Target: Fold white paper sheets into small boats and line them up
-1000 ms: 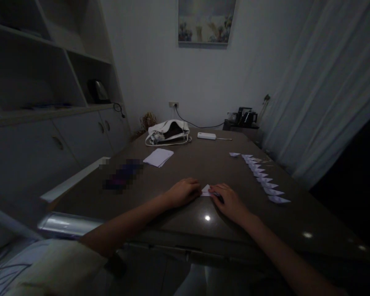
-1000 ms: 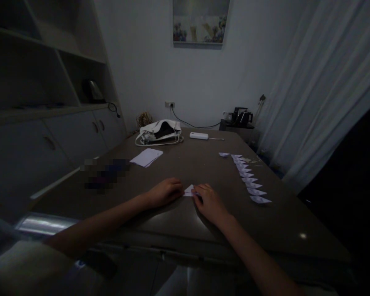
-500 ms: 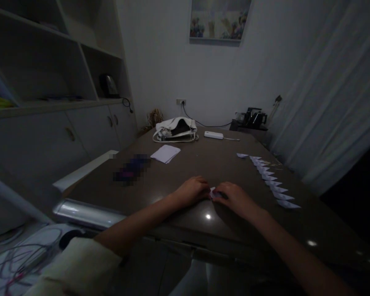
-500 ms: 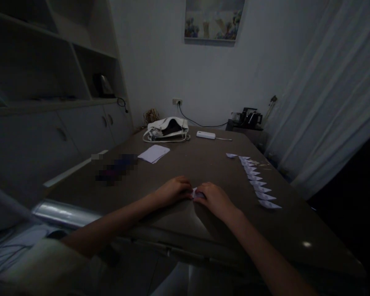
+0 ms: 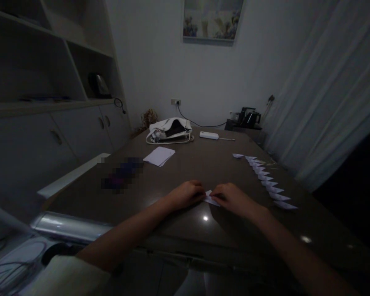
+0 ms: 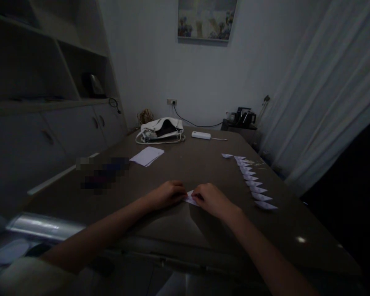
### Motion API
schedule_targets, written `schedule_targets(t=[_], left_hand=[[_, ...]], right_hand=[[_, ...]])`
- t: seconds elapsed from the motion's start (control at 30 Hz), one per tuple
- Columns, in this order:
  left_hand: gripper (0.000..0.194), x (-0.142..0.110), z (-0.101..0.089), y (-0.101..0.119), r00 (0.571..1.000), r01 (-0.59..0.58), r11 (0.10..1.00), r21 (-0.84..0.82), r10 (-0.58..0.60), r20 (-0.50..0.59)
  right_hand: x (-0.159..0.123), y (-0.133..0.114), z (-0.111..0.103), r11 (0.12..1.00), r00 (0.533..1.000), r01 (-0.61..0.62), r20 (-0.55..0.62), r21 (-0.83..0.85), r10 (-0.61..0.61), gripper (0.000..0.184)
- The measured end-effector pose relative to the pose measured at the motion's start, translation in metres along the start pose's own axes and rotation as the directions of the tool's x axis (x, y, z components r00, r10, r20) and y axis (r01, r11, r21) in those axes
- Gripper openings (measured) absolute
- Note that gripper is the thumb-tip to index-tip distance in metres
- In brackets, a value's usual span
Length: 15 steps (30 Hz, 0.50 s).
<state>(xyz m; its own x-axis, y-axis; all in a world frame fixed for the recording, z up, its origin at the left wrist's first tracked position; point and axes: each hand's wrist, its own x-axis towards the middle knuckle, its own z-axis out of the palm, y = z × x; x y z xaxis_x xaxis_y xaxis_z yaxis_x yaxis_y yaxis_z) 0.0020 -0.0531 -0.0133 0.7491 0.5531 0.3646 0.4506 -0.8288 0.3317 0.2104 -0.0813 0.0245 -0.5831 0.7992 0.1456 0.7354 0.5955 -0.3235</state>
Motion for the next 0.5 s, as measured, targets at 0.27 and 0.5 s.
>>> schedule_targets(t=[0.27,0.5], left_hand=[[0.016,0.005,0.009,-0.004,0.992,0.086,0.993,-0.086,-0.093,-0.081],[0.014,0.026,0.001,-0.016,0.969,0.247,0.931,-0.268,-0.227,0.102]], right_hand=[[0.000,-0.001,0.022,0.995,0.973,-0.097,-0.206,0.034,0.102,0.008],[-0.001,0.007,0.036,0.962,0.938,-0.126,-0.286,0.241,0.194,0.009]])
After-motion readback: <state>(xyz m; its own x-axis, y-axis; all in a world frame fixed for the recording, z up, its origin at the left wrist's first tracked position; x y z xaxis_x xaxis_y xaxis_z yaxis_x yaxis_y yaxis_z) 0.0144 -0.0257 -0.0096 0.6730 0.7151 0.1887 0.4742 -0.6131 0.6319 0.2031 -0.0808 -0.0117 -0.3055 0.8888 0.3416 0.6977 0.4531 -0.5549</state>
